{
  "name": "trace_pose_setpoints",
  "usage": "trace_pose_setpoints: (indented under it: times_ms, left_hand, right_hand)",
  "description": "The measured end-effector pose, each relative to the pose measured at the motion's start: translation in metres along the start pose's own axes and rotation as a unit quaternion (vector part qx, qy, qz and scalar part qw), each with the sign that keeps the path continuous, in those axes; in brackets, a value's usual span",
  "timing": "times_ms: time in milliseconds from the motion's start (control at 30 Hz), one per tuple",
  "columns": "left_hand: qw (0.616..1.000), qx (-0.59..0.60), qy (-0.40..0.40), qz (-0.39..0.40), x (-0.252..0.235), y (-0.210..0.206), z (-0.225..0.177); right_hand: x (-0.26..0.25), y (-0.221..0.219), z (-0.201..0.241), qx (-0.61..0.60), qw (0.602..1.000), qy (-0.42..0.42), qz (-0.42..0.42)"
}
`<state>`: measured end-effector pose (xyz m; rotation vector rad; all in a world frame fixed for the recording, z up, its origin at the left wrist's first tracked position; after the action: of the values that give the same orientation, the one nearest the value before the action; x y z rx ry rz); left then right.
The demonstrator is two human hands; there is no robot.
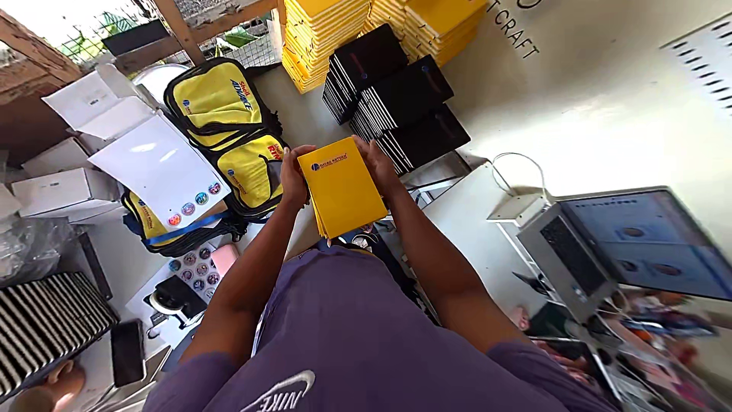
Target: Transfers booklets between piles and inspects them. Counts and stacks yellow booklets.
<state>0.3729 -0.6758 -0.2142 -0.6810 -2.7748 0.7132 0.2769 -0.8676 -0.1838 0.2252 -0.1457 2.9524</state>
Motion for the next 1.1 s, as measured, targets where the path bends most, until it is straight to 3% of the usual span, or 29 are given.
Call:
trace_pose_setpoints:
  times_ms: [167,333,500,600,667,733,833,933,1100]
  left_hand:
    - [0.995,0.022,0.021,-0.097,-0.005,-0.008,0.000]
    - [0.995,0.014,-0.006,-0.102,0.002,-0.013,0.002]
    - [0.992,-0.033,-0.003,-0.122,-0.003,-0.010,0.003]
    - [0.987,-0.126,0.002,-0.098,-0.002,-0.010,-0.007]
    - [0.979,-0.194,-0.012,-0.061,0.002,-0.006,-0.015]
    - [0.965,-0.257,-0.037,-0.043,0.012,0.001,-0.025]
    - [0.939,-0.338,-0.065,-0.023,0.033,0.009,-0.037]
    - [0.930,-0.361,-0.061,-0.018,0.049,0.013,-0.041]
    - [0.921,-0.381,-0.081,-0.016,0.056,0.012,-0.049]
  right_hand:
    - [-0.010,-0.013,-0.009,-0.091,0.995,-0.023,-0.018]
    - [0.005,-0.008,-0.016,-0.093,0.995,-0.030,-0.009]
    - [-0.007,-0.001,-0.018,-0.031,0.999,-0.008,0.018]
    - [-0.011,0.015,-0.002,0.100,0.994,0.009,-0.049]
    - [-0.005,0.026,0.027,0.208,0.966,0.022,-0.150]
    - [0.003,0.024,0.061,0.313,0.934,0.051,-0.167]
    - [0.012,-0.003,0.093,0.475,0.872,0.083,-0.080]
    - [0.012,-0.022,0.092,0.572,0.820,0.018,0.004]
    - [0.011,-0.028,0.092,0.605,0.796,-0.003,0.006]
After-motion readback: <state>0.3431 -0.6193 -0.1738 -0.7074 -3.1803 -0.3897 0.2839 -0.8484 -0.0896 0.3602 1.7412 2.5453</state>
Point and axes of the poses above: each hand's wrist, its own x-axis away from the middle knuckle, its own y-axis out of the back of the hand, z = x × y, the point moved 7 cm from there along -x, towards the middle knuckle, and after that the axes turned 4 degrees about x, right-handed, at the moved point
